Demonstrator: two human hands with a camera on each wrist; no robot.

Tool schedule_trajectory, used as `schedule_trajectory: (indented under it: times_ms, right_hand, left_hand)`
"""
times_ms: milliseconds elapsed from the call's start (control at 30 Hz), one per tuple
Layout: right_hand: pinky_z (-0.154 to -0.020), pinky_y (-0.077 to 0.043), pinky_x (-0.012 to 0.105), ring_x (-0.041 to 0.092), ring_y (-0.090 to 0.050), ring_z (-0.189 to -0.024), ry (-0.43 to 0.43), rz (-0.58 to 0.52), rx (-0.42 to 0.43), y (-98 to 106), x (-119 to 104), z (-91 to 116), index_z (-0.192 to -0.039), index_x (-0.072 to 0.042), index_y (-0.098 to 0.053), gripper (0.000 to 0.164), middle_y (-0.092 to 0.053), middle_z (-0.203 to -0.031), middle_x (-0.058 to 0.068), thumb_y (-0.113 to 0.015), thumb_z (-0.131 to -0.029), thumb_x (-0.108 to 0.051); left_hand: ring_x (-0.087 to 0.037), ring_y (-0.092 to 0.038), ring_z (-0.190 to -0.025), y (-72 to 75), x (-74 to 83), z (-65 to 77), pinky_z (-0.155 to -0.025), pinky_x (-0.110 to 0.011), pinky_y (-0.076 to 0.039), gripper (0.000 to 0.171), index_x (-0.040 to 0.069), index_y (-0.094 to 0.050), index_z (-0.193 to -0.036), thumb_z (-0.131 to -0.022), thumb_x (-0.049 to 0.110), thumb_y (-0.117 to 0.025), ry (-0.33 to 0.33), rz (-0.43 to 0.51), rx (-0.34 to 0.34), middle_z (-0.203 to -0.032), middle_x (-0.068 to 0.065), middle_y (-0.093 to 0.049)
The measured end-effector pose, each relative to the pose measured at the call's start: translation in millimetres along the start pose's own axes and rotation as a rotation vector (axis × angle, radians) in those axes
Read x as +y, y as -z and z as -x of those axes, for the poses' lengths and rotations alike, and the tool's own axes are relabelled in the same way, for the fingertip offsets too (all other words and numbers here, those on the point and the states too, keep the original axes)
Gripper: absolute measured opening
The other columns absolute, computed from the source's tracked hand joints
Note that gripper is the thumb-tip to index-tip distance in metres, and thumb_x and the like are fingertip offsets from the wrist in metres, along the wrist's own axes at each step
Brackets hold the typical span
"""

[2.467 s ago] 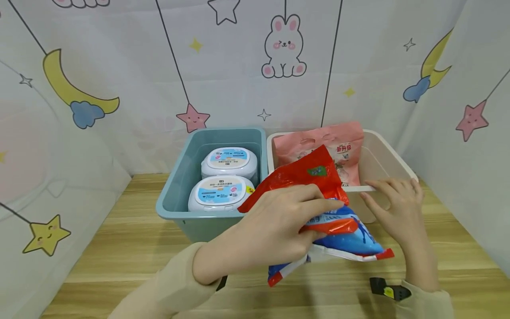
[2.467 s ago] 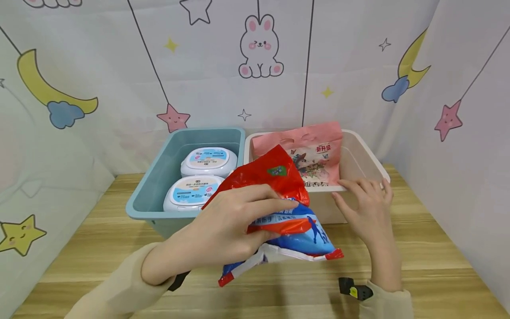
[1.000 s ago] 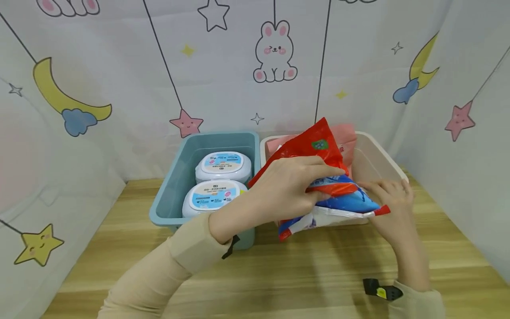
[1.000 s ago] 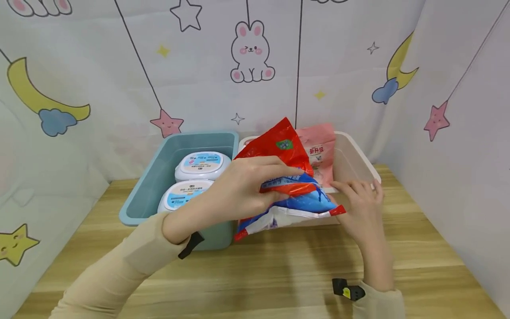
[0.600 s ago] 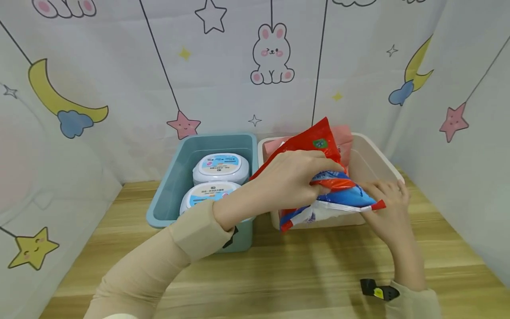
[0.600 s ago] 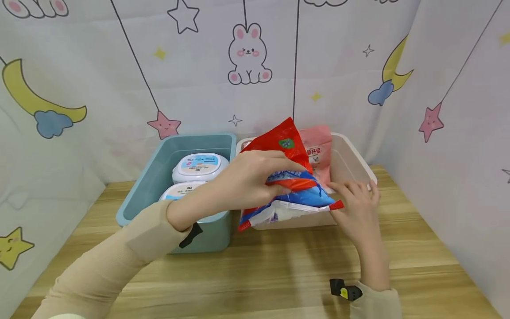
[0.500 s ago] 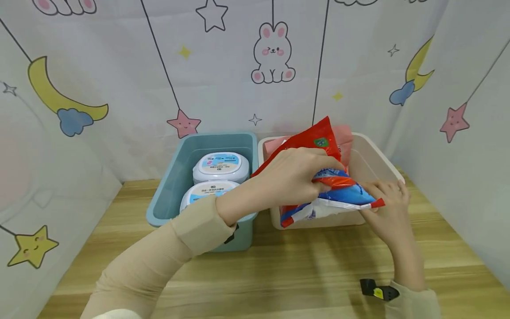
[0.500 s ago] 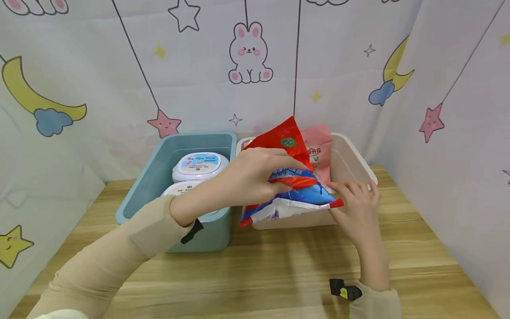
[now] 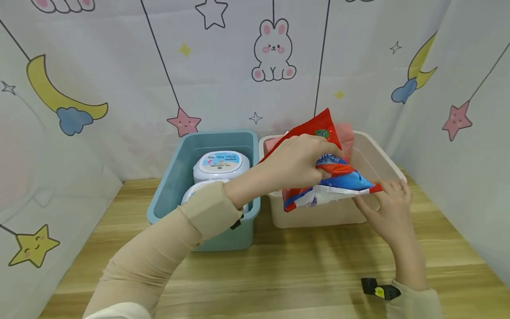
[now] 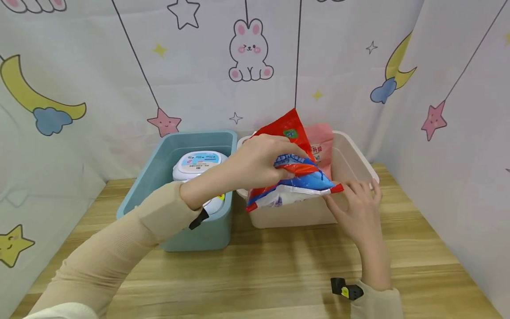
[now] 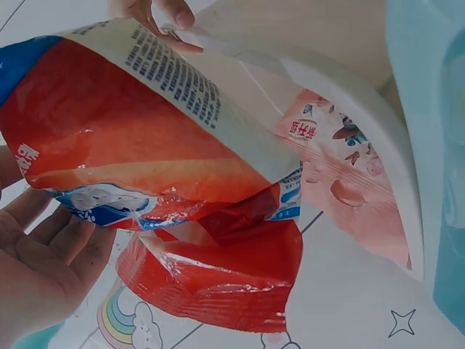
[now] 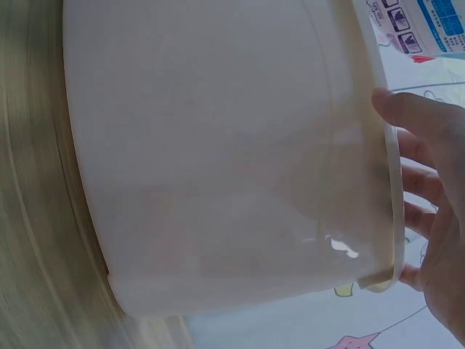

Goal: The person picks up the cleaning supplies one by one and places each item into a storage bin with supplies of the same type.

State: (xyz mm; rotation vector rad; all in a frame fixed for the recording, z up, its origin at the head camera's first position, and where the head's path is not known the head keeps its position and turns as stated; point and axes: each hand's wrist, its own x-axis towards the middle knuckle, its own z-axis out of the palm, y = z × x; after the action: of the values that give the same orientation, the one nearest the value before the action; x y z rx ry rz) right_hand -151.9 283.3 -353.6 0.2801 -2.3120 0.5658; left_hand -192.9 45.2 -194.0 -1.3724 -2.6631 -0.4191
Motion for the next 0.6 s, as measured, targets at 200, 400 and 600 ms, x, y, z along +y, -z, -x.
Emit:
schedule_trajectory:
  times_ms: [200, 400, 600]
  right_hand:
    - [-0.111, -0.013, 0.067, 0.041, -0.052, -0.109, 0.025, -0.023, 0.028, -0.4, 1.5, 0.1, -0.103, -0.003, -0.069, 0.032, -0.067, -0.103, 0.020, -0.080, -0.076, -0.016]
    - [-0.111, -0.012, 0.068, 0.037, -0.052, -0.107, 0.028, -0.041, 0.023, 0.4, 1.4, -0.8, -0.104, -0.007, -0.070, 0.031, -0.067, -0.101, 0.014, -0.079, -0.075, -0.012]
    - [-0.111, -0.013, 0.067, 0.035, -0.052, -0.108, 0.035, -0.040, 0.016, -0.1, 2.5, -1.5, -0.109, -0.010, -0.070, 0.034, -0.067, -0.104, 0.011, -0.078, -0.076, -0.011]
  left_hand:
    - [-0.009, -0.057, -0.107, -0.1, -4.1, -7.2, -0.090, -0.027, -0.048, 0.038, 0.025, -0.065, -0.125, -0.087, 0.024, -0.067, 0.015, 0.032, 0.009, -0.123, 0.005, -0.065]
    - [-0.010, -0.057, -0.109, -5.4, -11.6, -13.7, -0.089, -0.025, -0.050, 0.039, 0.025, -0.065, -0.125, -0.087, 0.025, -0.068, 0.057, 0.060, 0.039, -0.124, 0.005, -0.065]
    - [-0.010, -0.059, -0.102, -9.2, -18.2, -21.1, -0.081, -0.022, -0.050, 0.039, 0.024, -0.065, -0.125, -0.087, 0.025, -0.068, 0.079, 0.079, 0.081, -0.123, 0.004, -0.066]
